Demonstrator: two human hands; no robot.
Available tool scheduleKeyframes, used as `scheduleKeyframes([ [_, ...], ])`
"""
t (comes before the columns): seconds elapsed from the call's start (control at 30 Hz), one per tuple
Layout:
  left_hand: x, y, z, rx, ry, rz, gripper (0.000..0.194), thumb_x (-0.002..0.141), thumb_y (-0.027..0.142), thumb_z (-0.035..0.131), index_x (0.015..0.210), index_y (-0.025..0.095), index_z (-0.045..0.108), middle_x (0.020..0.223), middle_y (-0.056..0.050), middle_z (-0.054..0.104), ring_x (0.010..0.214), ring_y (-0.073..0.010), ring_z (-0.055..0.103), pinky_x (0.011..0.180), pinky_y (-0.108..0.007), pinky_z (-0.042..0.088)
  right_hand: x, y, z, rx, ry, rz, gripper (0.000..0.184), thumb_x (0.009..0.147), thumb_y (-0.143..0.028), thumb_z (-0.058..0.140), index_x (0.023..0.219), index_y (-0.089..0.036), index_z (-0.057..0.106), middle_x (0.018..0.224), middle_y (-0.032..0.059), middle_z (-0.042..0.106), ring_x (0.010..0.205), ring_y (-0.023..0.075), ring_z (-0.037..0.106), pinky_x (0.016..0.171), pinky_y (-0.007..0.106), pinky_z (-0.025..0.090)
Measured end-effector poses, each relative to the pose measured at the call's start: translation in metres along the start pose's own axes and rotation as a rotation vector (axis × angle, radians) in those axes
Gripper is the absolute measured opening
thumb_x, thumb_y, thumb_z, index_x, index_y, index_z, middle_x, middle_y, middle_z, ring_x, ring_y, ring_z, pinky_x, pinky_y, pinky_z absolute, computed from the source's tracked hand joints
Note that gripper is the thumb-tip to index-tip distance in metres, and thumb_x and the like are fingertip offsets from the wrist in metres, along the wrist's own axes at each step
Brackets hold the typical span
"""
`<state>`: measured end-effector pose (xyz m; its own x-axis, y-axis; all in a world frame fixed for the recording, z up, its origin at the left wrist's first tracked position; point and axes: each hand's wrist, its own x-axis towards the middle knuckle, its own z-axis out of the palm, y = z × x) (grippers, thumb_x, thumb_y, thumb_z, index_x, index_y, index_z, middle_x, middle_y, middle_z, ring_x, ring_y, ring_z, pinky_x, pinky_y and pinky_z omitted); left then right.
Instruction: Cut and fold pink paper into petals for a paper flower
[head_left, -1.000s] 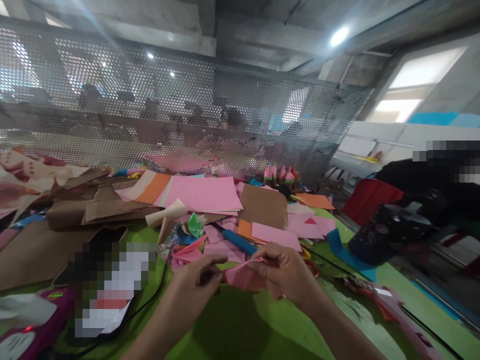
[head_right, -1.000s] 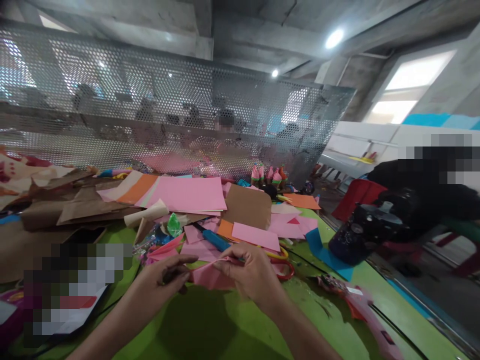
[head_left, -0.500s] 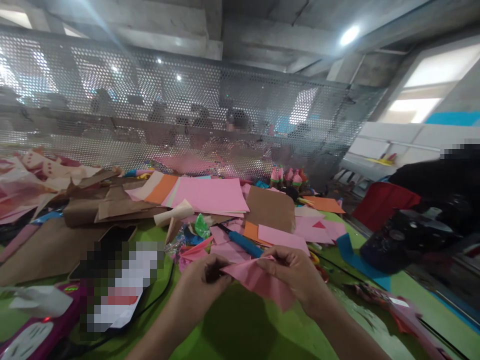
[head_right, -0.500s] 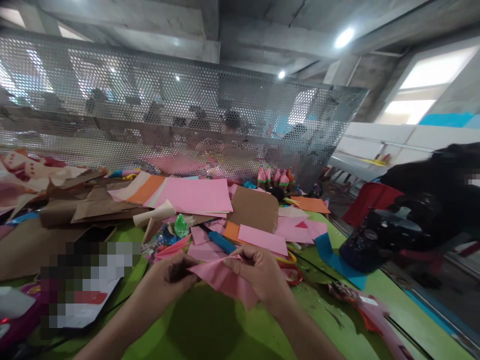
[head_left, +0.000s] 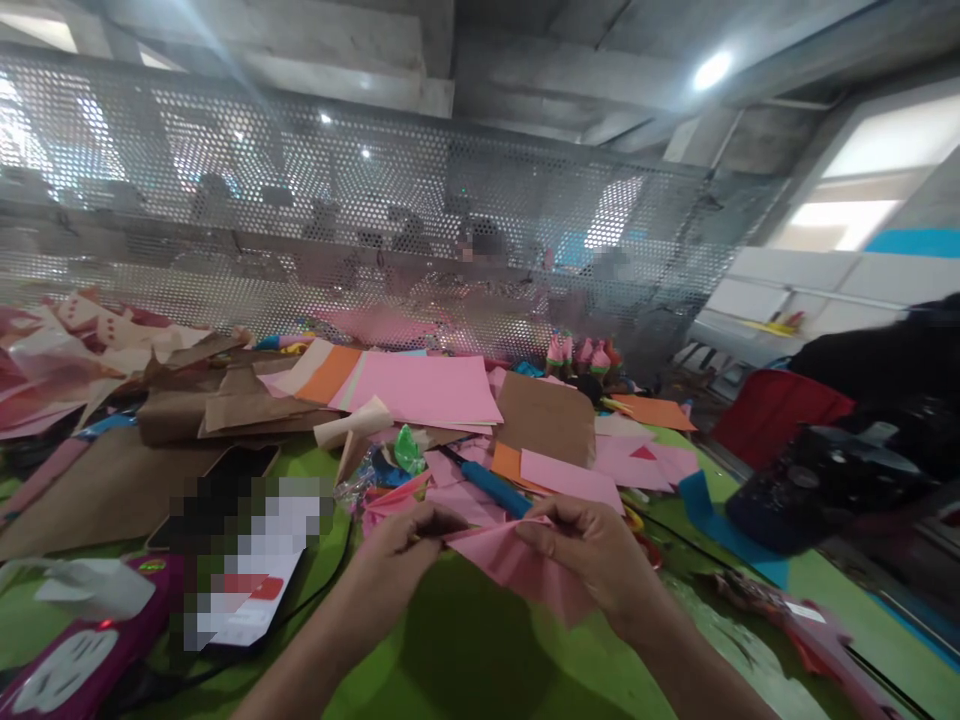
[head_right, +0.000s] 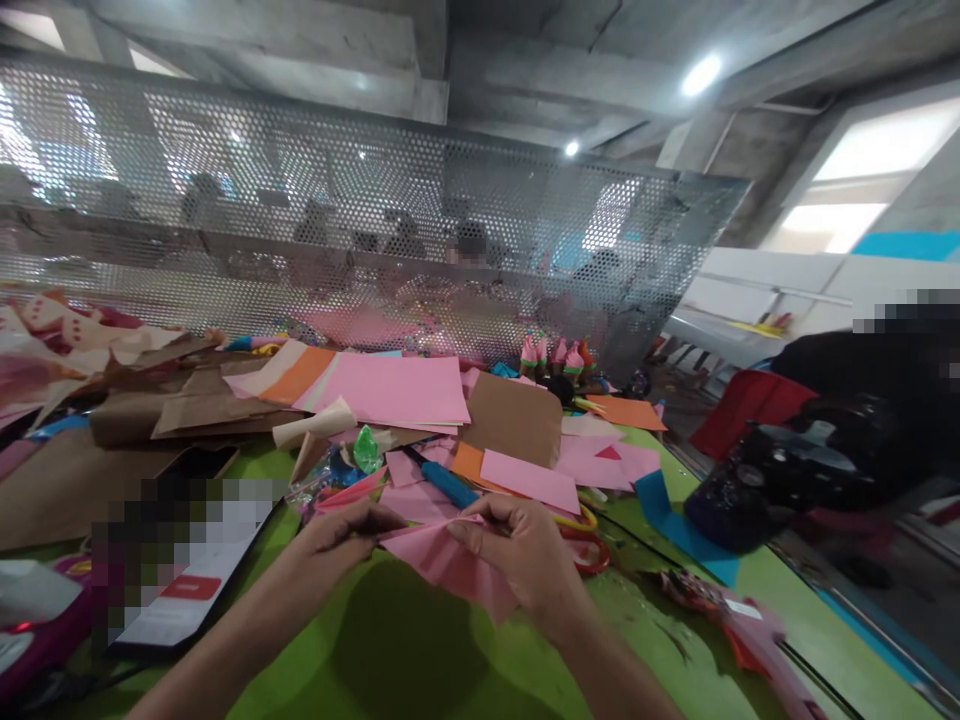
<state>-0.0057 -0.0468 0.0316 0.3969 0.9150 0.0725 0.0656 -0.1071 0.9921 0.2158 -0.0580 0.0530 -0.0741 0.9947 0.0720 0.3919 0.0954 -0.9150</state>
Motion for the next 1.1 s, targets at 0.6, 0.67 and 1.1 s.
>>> scheduleKeyframes([
  [0.6, 0.002, -0.008, 0.017, 0.314, -0.036, 0.143, 0.021, 0.089, 0.028, 0.047, 0.078, 0.019, 0.063, 0.072, 0.0, 0.062, 0.068, -0.0158, 0.054, 0.059, -0.023, 0.037, -0.007, -0.004, 0.02, -0.086, -0.03, -0.076, 0.029, 0.072, -0.044, 0.073, 0.069, -0.016, 0.071, 0.066, 0.0028, 0.067, 0.068, 0.0197, 0.06, 0.062, 0.027, 0.043],
  [0.67, 0.002, -0.008, 0.018, 0.321, -0.058, 0.147, 0.022, 0.089, 0.027, 0.046, 0.076, 0.019, 0.062, 0.072, 0.0, 0.062, 0.067, -0.0157, 0.053, 0.059, -0.023, 0.036, -0.008, -0.005, 0.02, -0.114, -0.032, -0.095, 0.028, 0.074, -0.044, 0.072, 0.07, -0.016, 0.071, 0.069, 0.0032, 0.068, 0.07, 0.0205, 0.061, 0.063, 0.027, 0.044],
  [1.1, 0.0, -0.01, 0.013, 0.502, 0.05, 0.197, 0.023, 0.092, 0.023, 0.042, 0.074, 0.019, 0.054, 0.072, -0.001, 0.059, 0.069, -0.0176, 0.053, 0.062, -0.026, 0.033, -0.006, -0.002, 0.008, 0.022, -0.059, -0.103, 0.023, 0.081, -0.041, 0.067, 0.087, -0.019, 0.07, 0.084, 0.0031, 0.07, 0.08, 0.0189, 0.063, 0.071, 0.027, 0.048],
])
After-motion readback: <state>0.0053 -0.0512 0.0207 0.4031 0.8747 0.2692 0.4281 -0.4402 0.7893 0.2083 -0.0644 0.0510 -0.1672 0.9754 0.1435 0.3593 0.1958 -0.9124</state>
